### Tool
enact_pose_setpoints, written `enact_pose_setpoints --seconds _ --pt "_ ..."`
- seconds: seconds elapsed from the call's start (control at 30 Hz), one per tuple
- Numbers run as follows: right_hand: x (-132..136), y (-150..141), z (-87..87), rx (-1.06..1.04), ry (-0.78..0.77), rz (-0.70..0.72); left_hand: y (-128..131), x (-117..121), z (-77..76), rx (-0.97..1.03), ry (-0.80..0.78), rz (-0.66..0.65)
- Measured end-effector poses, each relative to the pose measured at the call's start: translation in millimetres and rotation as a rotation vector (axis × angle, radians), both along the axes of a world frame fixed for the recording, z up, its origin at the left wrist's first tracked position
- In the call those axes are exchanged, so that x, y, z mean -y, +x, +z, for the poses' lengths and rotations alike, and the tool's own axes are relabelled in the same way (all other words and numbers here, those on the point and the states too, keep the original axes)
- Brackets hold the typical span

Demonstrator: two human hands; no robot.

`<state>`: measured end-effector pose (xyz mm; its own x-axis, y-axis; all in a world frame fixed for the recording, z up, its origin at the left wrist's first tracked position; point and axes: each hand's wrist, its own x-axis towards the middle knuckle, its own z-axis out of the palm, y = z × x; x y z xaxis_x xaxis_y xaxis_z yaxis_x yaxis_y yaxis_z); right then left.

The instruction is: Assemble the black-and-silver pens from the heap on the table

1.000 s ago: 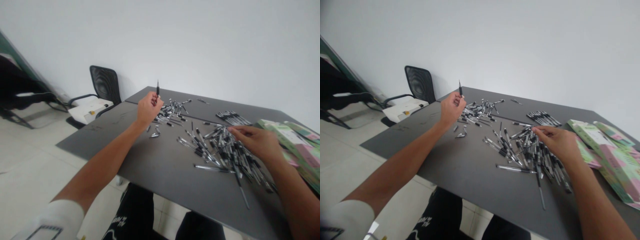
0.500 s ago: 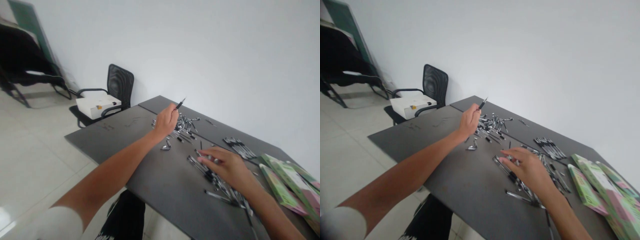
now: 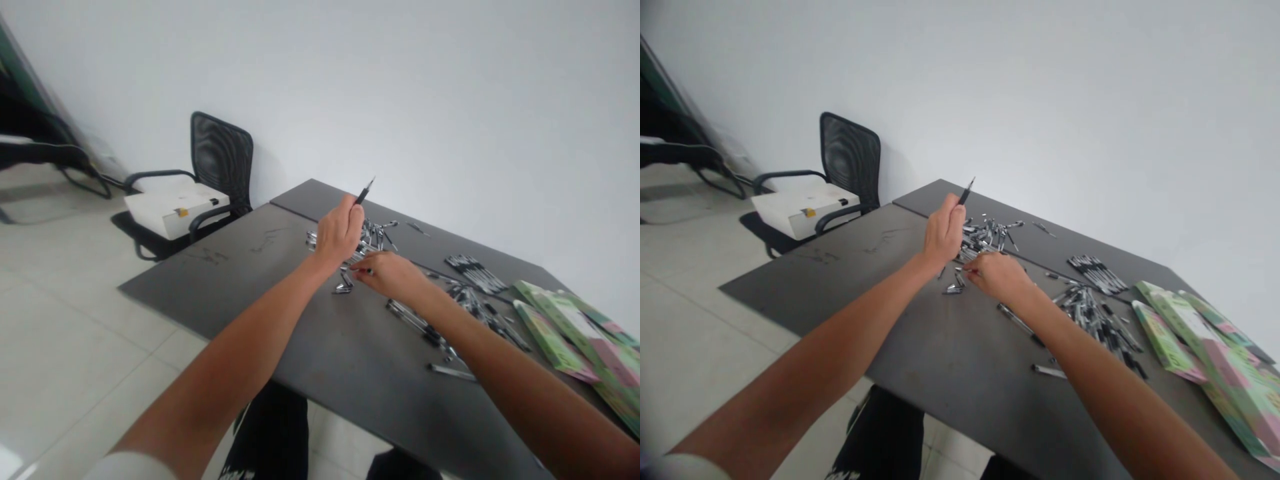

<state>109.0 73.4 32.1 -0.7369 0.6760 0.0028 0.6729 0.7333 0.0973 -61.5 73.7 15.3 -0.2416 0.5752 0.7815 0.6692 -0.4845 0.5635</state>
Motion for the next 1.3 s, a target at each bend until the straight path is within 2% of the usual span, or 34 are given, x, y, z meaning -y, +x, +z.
enact_pose_setpoints --seconds 0.17,0.57,0.8,1.0,1.17,1.3 --pt "-5 0 -4.0 0.002 -0.034 0.0 -4 0 2.5 -0.007 -0.026 0.023" --pt "-23 -21 -12.9 -0.017 -0.035 -0.012 -5 3 7.0 -0.029 -0.045 0.029" --pt "-22 -28 -6.6 0.008 -0.088 -0.043 -5 -4 2.0 0.014 0.015 -0.002" --pt "-20 -37 -5.0 0.015 -0.108 -0.07 -5 -1 3.6 0.007 0.019 -0.016" --pt "-20 -38 -1.3 -0.103 -0.115 -0.099 -2 4 6.6 -0.005 0.027 -0.032" --pt "-17 -10 14.7 -0.315 -0.124 -0.119 5 10 9.4 -0.007 0.05 -0.076"
